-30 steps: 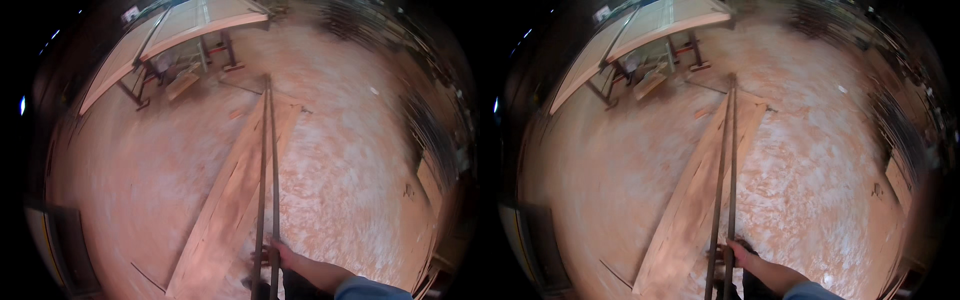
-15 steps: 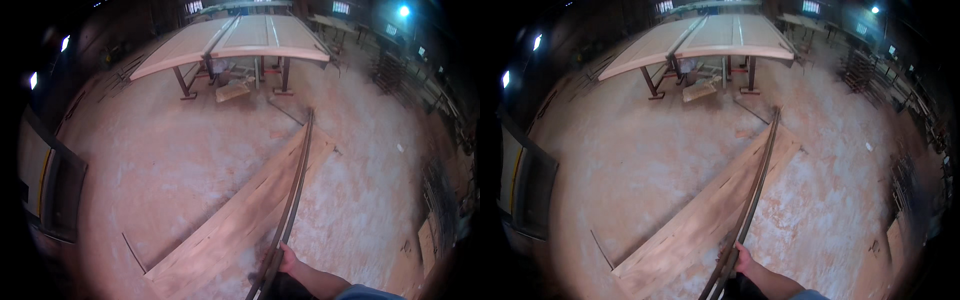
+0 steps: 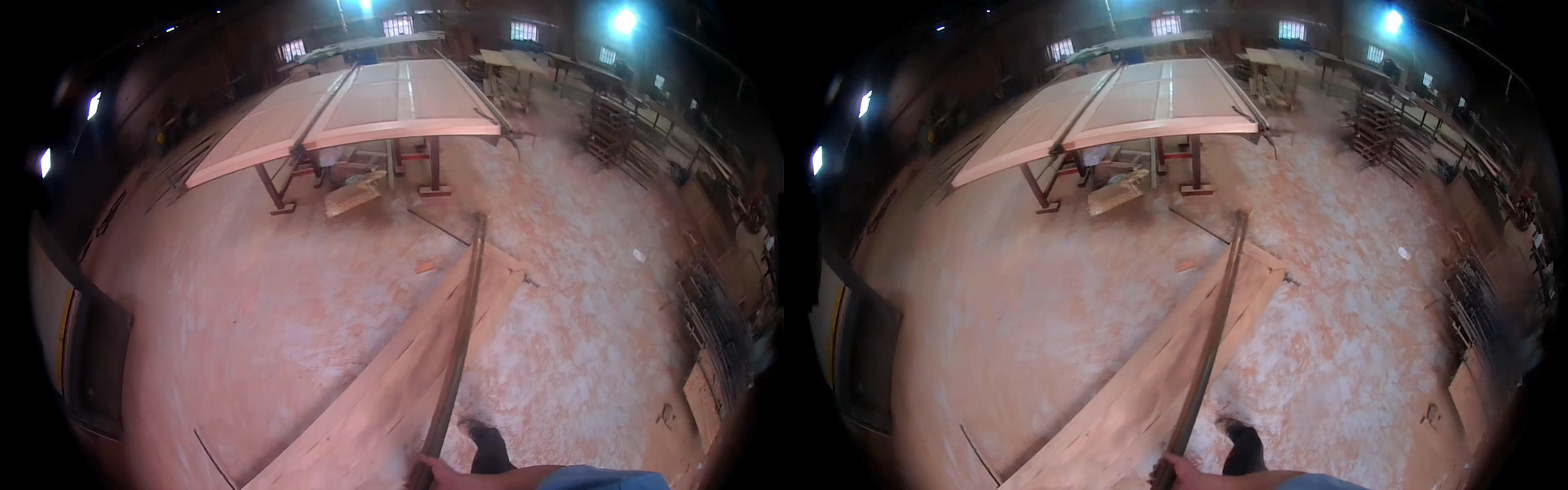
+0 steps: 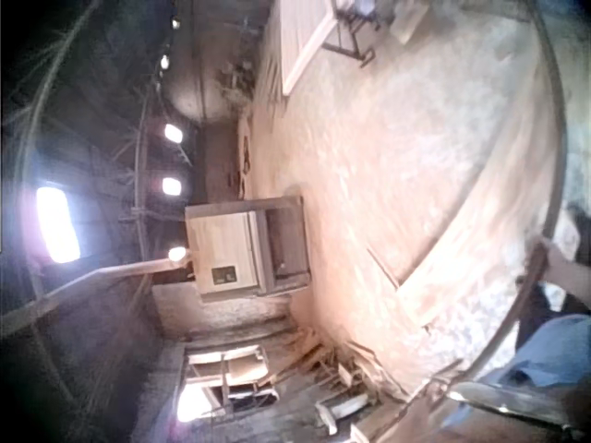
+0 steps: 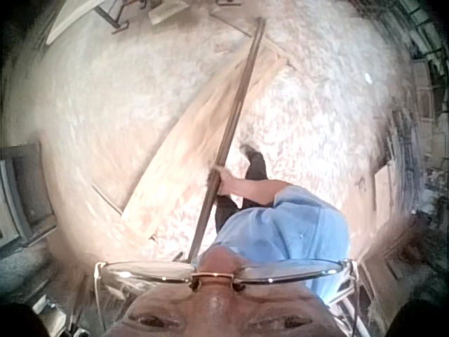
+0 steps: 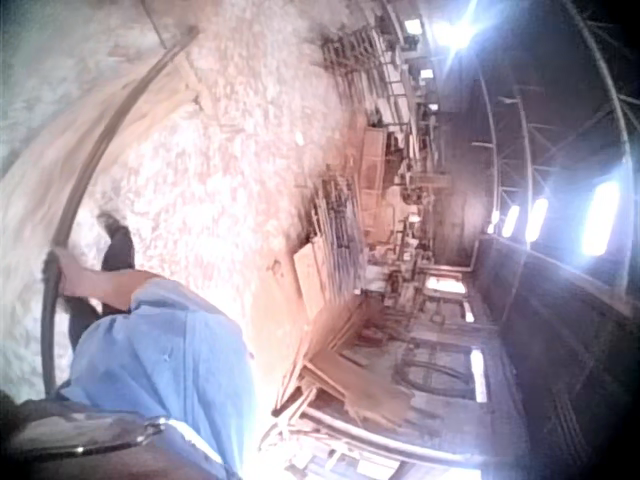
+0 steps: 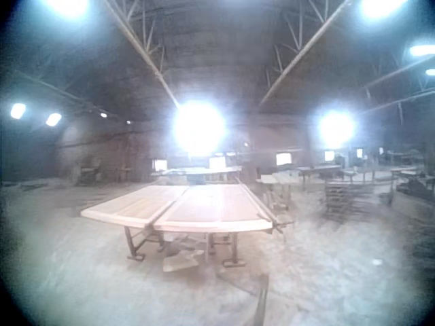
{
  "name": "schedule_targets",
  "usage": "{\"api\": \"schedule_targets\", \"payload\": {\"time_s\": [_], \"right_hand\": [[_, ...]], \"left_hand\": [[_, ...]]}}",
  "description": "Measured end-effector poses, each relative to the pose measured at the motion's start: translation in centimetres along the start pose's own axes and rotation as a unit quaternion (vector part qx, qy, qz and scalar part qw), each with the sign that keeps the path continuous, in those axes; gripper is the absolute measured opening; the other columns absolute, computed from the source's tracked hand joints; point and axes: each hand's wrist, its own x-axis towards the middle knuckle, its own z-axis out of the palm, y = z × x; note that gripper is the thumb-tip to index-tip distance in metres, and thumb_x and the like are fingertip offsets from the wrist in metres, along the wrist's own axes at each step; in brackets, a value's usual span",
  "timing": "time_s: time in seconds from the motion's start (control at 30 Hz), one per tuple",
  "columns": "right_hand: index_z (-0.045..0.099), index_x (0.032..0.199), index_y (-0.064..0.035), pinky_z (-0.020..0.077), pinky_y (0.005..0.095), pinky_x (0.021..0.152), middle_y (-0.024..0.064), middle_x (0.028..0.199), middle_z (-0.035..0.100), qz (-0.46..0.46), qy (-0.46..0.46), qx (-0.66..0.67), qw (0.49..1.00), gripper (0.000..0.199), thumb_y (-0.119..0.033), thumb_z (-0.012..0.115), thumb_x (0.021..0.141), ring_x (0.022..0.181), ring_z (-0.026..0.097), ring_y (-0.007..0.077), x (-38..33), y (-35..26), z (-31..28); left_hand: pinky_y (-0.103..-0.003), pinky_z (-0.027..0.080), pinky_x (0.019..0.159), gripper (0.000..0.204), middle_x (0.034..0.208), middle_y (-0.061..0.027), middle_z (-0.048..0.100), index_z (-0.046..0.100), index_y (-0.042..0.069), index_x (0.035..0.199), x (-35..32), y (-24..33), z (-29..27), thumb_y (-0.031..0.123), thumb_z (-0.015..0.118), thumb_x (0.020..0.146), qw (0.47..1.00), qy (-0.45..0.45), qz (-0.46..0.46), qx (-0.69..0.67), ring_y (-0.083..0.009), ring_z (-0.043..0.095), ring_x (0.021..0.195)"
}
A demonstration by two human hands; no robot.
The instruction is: The person retrieves a long metal bar and places it against a wall. They then walk to a workbench, pick up a wrench, and loosen clamps on a wooden door frame. After removing the clamps, they place them on the floor and reposition the metal bar across the door frame, securing it with the clamps and tightening them with the wrench.
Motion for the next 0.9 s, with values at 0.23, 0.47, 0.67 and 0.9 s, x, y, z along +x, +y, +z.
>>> {"api": "schedule_targets", "payload": {"time_s": [0.23, 0.47, 0.67, 0.9], "right_hand": [[0.06, 0.091, -0.0068, 0.0546, 0.052, 0.078, 0.013, 0.08, 0.064, 0.094, -0.04, 0.051, 0.993, 0.025, -0.032, 0.059, 0.091, 0.081, 0.065, 0.0338, -6.5, -6.6, -0.3], [0.064, 0.107, -0.0046, 0.0487, 0.0491, 0.089, 0.0145, 0.099, 0.068, -0.132, -0.037, 0.029, 0.99, 0.049, -0.049, 0.047, 0.096, 0.096, 0.062, 0.0338, -1.6, -32.7, -5.8], [0.061, 0.097, -0.0032, 0.0525, 0.0502, 0.074, 0.017, 0.089, 0.064, -0.084, -0.022, -0.066, 0.994, 0.044, -0.046, 0.052, 0.095, 0.083, 0.062, 0.0347, 1.5, -45.6, -9.6], [0.054, 0.078, -0.0107, 0.0492, 0.0413, 0.06, 0.0061, 0.067, 0.051, -0.073, 0.134, -0.206, 0.967, 0.043, -0.052, 0.055, 0.09, 0.063, 0.052, 0.027, -2.9, -35.0, -14.0]], "left_hand": [[-0.045, 0.052, 0.076, 0.055, 0.094, -0.0201, 0.068, 0.05, 0.009, 0.127, 5.3, 11.1, 3.5, 0.019, 0.071, 0.078, 0.991, 0.042, -0.091, 0.087, -0.0359, 0.067, 0.087], [-0.049, 0.052, 0.079, 0.047, 0.101, -0.018, 0.068, 0.051, 0.019, 0.126, 4.9, 22.2, 5.9, 0.026, 0.062, 0.081, 0.979, 0.02, -0.187, 0.075, -0.0377, 0.066, 0.095], [-0.049, 0.052, 0.081, 0.04, 0.102, -0.0163, 0.068, 0.052, 0.019, 0.124, 4.1, 20.7, 12.6, 0.026, 0.057, 0.085, 0.977, 0.029, -0.208, 0.037, -0.0361, 0.066, 0.096], [-0.05, 0.052, 0.081, 0.033, 0.103, -0.0148, 0.068, 0.054, 0.018, 0.123, -3.9, 16.1, 28.0, 0.02, 0.047, 0.091, 0.963, 0.066, -0.253, -0.067, -0.0356, 0.066, 0.096]]}}
